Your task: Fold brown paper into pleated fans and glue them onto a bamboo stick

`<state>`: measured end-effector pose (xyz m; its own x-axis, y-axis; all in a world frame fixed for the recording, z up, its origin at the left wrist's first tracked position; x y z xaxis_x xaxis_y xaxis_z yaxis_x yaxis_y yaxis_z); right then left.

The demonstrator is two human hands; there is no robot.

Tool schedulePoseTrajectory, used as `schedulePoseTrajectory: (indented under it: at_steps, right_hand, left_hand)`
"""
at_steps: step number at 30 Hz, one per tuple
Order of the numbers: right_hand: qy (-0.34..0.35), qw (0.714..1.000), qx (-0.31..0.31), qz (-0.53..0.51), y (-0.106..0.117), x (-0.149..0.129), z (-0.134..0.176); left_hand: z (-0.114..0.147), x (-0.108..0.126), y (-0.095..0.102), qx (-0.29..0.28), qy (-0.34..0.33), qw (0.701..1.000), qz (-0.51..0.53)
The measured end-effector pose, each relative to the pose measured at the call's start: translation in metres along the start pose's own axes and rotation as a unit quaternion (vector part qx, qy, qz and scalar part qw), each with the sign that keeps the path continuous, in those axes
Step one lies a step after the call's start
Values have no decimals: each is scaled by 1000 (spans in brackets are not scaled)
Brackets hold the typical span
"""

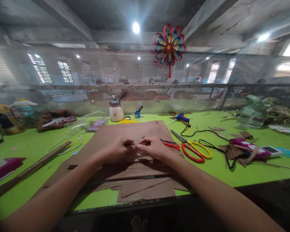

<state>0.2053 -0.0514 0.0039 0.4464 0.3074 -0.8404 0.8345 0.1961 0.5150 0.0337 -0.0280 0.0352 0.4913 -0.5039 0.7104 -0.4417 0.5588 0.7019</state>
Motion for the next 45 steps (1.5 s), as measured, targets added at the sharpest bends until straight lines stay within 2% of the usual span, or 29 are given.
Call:
schedulePoseTrajectory:
  at_steps: [3,6,15,23,28,30,34,36,39,42,45]
  right_hand:
    - [-22,999,17,-42,0,0,0]
    - [-33,996,11,-81,2,-1,1]
    - [-51,997,-21,-58,12,5,1]
    - [-72,976,-124,-162,13,6,5]
    - [-29,965,-175,-192,22,0,5]
    - [-10,962,-165,-218,28,1,4]
    - [55,949,-98,-293,33,2,1]
    - [86,941,-115,-307,28,0,2]
    - [123,938,-159,-282,17,-8,6]
    - [150,946,-153,-245,11,-20,12]
    - [166,949,-145,-224,10,-29,16]
  left_hand:
    - [-1,2,0,13,-20,998,-52]
    - [-1,5,-1,9,-39,997,-60]
    - [6,7,0,-27,-4,1000,10]
    - [10,2,6,-35,-6,999,9]
    - [8,-3,5,-56,-8,995,81]
    - [8,-4,6,-58,-11,993,100]
    - [9,-1,11,-53,-45,983,169]
    - [8,2,13,-59,-63,975,207]
    - [8,4,10,-98,-73,954,274]
    - [8,6,1,-159,-69,927,332]
    - [9,8,-8,-218,-77,914,333]
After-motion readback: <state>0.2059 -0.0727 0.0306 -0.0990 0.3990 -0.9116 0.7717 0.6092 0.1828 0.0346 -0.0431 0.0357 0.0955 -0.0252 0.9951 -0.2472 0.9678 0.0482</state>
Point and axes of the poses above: each hand's wrist, its own z-axis away from the middle knuckle, its own y-axis out of the back of the hand, x = y × z, the point moved 2 cm from there along -z, towards the middle knuckle, and after that the axes turned 9 degrees about -x, right-handed, at the moved point
